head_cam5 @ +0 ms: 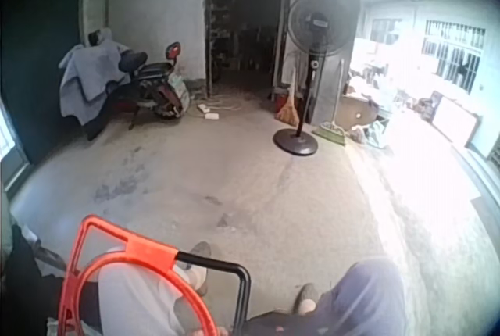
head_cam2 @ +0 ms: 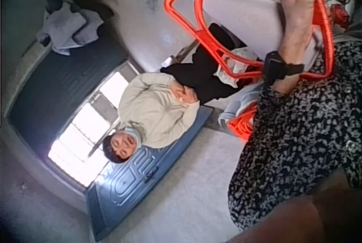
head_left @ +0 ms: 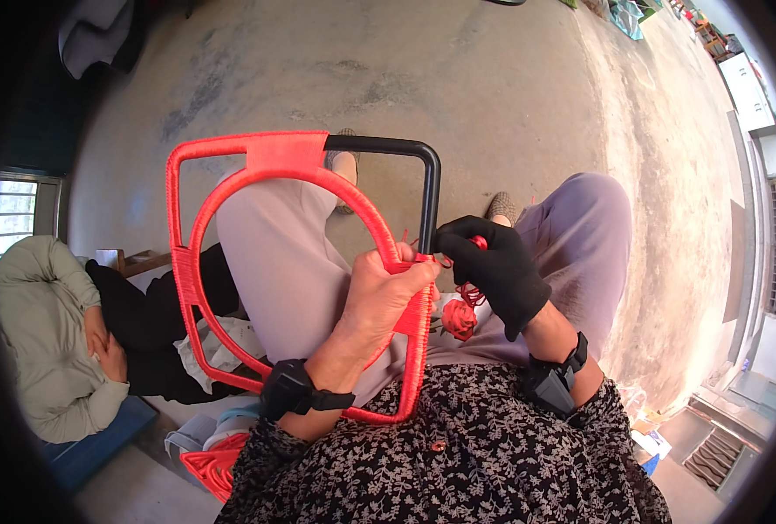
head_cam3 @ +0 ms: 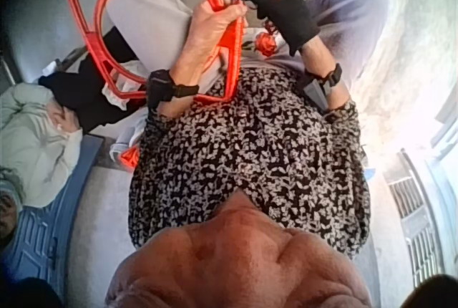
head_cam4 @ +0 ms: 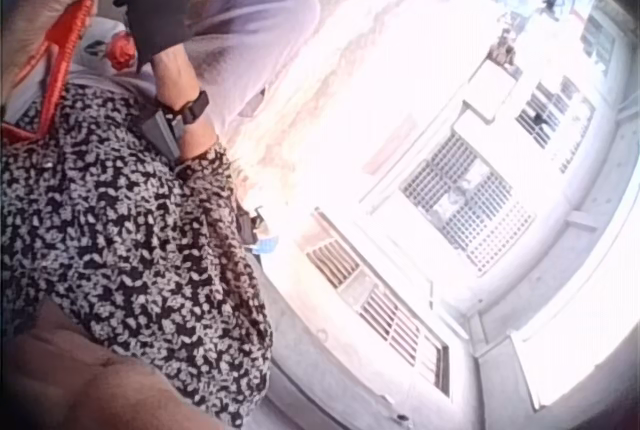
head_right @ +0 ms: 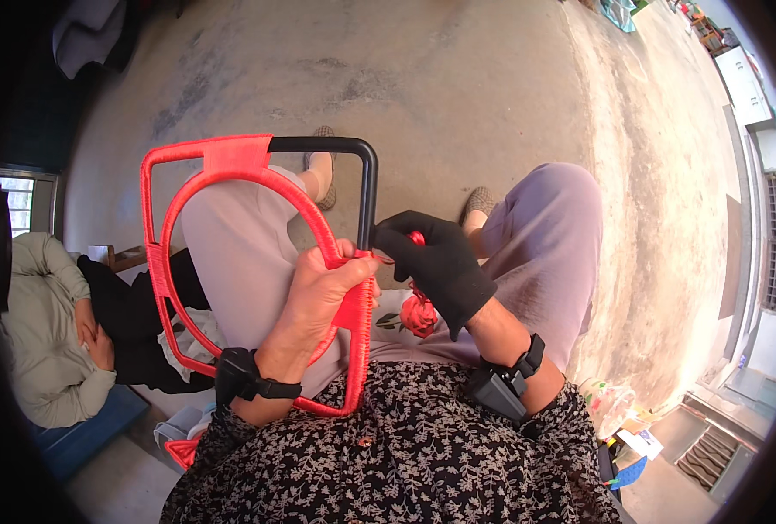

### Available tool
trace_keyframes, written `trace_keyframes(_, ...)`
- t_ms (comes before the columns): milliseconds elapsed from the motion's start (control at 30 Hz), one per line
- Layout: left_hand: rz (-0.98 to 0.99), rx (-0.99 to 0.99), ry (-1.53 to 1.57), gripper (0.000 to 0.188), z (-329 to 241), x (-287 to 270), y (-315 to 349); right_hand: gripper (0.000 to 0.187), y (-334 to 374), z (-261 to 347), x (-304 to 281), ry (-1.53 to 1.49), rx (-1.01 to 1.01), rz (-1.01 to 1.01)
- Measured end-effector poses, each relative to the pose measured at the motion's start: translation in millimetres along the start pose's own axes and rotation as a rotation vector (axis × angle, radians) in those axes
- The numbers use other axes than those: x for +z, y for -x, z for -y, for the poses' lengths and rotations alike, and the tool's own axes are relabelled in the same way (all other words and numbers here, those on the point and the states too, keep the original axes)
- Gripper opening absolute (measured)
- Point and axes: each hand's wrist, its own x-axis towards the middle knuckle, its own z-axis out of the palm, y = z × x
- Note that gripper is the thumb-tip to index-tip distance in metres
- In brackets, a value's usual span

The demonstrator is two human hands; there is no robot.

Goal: Weaving red plastic cord around a black plastic chair frame.

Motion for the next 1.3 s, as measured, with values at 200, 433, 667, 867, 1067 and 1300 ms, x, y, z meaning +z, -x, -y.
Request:
trace_keyframes(200,-0.04,0.057,0.158,0.011,6.5,-2.4,-0.9,0.021,-4.8,-9.3,-1.0,-0.008,0.0,0.059)
trace_keyframes(433,-0.047,0.056,0.235,0.008,14.0,-6.7,0.3,0.019,-2.5,-9.3,-4.3,0.147,-0.018,0.105)
trace_keyframes(667,-0.07,0.017,0.21,0.009,23.3,-9.8,4.3,0.019,2.7,-20.8,-2.5,0.109,-0.049,0.119)
trace_keyframes(867,0.036,0.075,0.151,0.025,15.8,-9.7,12.2,0.03,3.0,-0.5,-23.6,-0.18,0.176,-0.063)
trace_keyframes(1067,0.069,0.057,0.184,0.025,5.4,-7.3,18.1,0.032,11.8,-1.8,-27.1,-0.192,0.091,-0.014)
trace_keyframes(1300,0.12,0.042,0.398,0.017,-4.7,-16.2,18.1,0.035,15.4,-3.8,-35.0,0.064,0.113,0.017)
